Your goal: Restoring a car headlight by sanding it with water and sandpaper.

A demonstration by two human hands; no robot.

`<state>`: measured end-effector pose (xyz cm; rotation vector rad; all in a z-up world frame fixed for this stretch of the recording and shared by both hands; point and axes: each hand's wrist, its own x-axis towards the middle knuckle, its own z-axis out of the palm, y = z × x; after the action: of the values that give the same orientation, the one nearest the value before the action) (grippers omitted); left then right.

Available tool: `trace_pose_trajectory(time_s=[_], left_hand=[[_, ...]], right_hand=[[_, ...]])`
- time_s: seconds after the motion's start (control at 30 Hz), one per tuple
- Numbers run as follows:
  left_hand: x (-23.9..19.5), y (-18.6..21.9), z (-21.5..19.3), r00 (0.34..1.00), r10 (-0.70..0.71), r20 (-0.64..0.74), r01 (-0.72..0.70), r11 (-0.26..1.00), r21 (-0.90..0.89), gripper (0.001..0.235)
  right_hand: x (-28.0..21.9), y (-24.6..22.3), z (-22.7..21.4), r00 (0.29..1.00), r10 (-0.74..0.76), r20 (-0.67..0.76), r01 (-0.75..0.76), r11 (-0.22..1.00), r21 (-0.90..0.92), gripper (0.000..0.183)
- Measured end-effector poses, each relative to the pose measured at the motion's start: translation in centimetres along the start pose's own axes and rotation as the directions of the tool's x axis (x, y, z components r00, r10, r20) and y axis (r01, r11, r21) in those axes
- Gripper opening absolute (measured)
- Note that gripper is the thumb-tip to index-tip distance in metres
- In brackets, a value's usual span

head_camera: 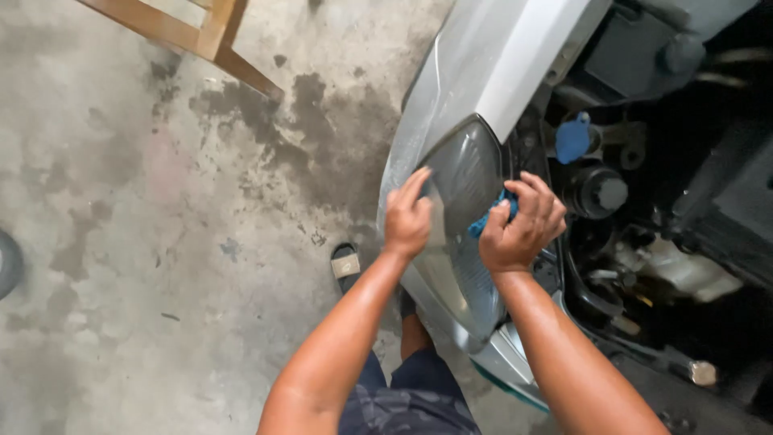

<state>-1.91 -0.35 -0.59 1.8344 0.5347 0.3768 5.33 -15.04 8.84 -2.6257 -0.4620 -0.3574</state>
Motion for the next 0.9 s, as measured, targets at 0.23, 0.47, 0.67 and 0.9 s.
trace_pose_trajectory(time_s=[0.23,0.47,0.67,0.9], left_hand=[[1.4,0.1,1.5,0.987,-0.155,-0.035,0.157,0.986,0.057,0.045],[-1.7,-3.9,1.4,0.997,-0.079,-0.014,0.079,0.997,-0.006,0.047],[1.8,-1.3,1.8,0.989,-0.144,-0.033,0.145,0.989,0.031,0.046],[-1.9,-6.0,1.4,0.996,-0.090,0.013,0.090,0.996,-0.017,0.046]], right_hand=[[0.0,0.1,0.5,1.000,-0.002,-0.003,0.002,1.000,-0.011,0.026],[0.1,-0.2,0.2,1.000,-0.002,-0.012,0.002,1.000,-0.005,0.026],[0.0,-0.1,0.1,1.000,-0.010,-0.006,0.010,1.000,0.009,0.027],[-0.2,0.1,0.2,1.000,-0.005,-0.003,0.005,1.000,-0.002,0.028]])
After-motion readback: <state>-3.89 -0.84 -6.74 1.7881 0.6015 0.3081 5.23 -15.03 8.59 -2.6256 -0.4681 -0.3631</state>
